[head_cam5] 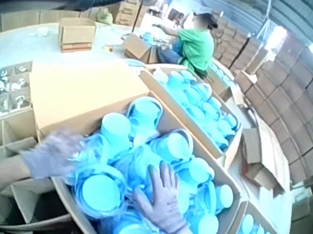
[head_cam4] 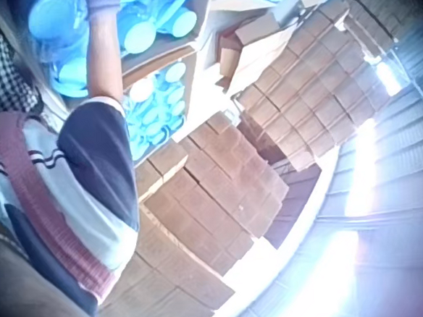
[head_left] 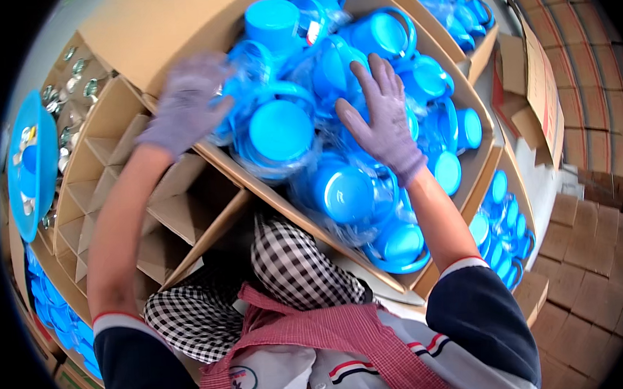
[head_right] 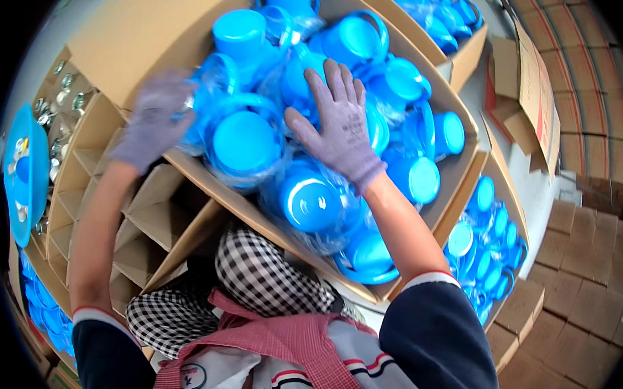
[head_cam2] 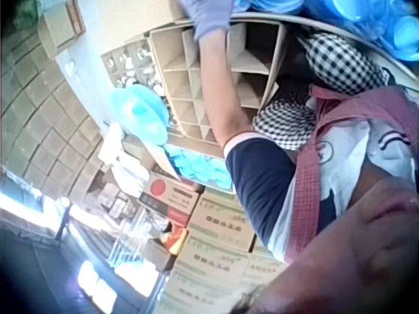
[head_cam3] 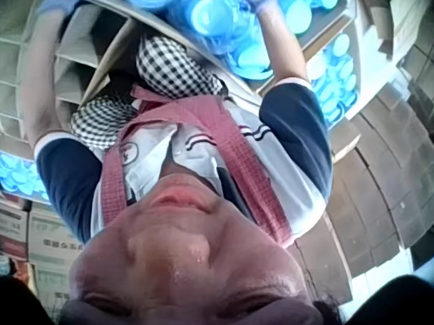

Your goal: The person assembles blue plastic containers by inserting glass jars into them and securing the lids. They handle the jars and containers by hand, placing them into cardboard boxes for packaging.

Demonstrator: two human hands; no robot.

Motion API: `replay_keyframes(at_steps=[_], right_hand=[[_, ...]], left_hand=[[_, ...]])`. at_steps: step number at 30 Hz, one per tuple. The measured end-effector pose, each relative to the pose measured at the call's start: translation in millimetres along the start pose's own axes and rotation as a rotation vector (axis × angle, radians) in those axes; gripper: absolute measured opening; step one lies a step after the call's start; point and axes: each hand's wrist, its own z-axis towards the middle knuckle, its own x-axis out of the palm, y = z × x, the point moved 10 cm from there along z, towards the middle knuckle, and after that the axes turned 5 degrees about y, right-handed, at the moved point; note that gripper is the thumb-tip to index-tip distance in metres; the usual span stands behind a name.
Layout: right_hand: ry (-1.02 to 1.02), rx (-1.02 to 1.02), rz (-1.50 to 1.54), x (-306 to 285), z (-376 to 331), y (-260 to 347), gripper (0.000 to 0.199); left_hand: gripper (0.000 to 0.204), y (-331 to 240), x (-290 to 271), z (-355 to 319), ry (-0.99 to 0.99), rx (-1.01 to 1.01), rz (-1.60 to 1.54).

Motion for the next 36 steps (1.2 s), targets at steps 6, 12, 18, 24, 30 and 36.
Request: replay_keyframes(at_steps=[6,12,18,24,30,36], right_hand=[[0.534,0.07,-0.227,-6.9,-177.2,-31.7,0.075],[0.095,0.404,0.109,-60.6,-187.9,-70.2,0.066],[0.489,-0.101,-0.051,-18.7,-223.8,35.2,0.071],[0.5,-0.093,-0.101,11.9,-247.9,10.5,0.059],[0.501,0.042,-0.172,3.9,-246.3,-15.2,0.052],[0.589,0.091,-0.241,0.1,-259.8,-2.4,0.058]], left_hand=[[0.042,49.5,-63.5,-165.4,-0.114,-0.537,-0.053],[0.043,26.8,-18.1,-424.0,-0.254,-1.144,-0.386],[0.039,-31.6,-18.1,-429.8,0.024,-0.935,-0.333],[0.039,6.4,25.3,-480.0,0.344,-0.852,-0.216],[0.032,87.1,-92.6,-459.3,-0.474,-0.912,-0.033],[0.039,125.9,-2.5,-433.3,0.501,-0.805,-0.066]])
